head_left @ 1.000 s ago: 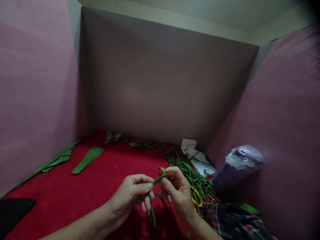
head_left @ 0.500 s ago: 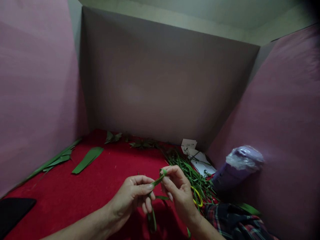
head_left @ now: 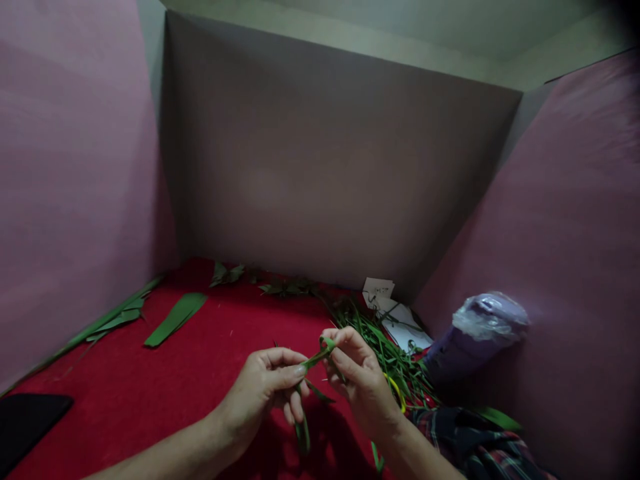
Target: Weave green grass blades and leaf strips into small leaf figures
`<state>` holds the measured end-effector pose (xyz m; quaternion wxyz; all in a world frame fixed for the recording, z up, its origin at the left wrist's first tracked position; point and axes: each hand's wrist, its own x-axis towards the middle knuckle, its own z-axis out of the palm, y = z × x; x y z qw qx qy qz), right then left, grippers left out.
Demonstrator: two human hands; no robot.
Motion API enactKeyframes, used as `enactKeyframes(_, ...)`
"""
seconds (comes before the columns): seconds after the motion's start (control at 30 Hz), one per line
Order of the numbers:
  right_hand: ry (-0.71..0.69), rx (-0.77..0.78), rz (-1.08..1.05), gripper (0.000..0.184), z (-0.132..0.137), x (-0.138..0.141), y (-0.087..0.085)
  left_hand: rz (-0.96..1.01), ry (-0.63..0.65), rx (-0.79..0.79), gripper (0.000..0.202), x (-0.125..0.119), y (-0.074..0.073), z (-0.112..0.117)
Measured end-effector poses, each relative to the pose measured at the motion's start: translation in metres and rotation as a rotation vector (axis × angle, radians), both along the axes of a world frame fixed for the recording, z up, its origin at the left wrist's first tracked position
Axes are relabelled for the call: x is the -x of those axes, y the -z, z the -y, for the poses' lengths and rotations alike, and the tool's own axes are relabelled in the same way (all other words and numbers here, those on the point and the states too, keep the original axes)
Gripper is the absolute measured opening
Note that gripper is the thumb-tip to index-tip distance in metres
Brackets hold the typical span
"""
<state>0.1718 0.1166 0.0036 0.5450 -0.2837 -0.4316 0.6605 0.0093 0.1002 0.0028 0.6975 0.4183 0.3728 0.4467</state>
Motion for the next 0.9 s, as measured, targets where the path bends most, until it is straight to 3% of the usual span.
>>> enactKeyframes(0.5, -0.175, -0.023, -0.015, 0.017, -0.0071, -0.0053, 0.0025, -0.033, -0.012, -0.025, 0.014, 0.0005, 0.0007, -0.0008)
enactKeyframes(0.9, -0.08, -0.089, 0.107, 0.017, -0.0079, -0.0034, 0.0062, -0.124, -0.065, -0.112, 0.019, -0.0005, -0.0033, 0.0017)
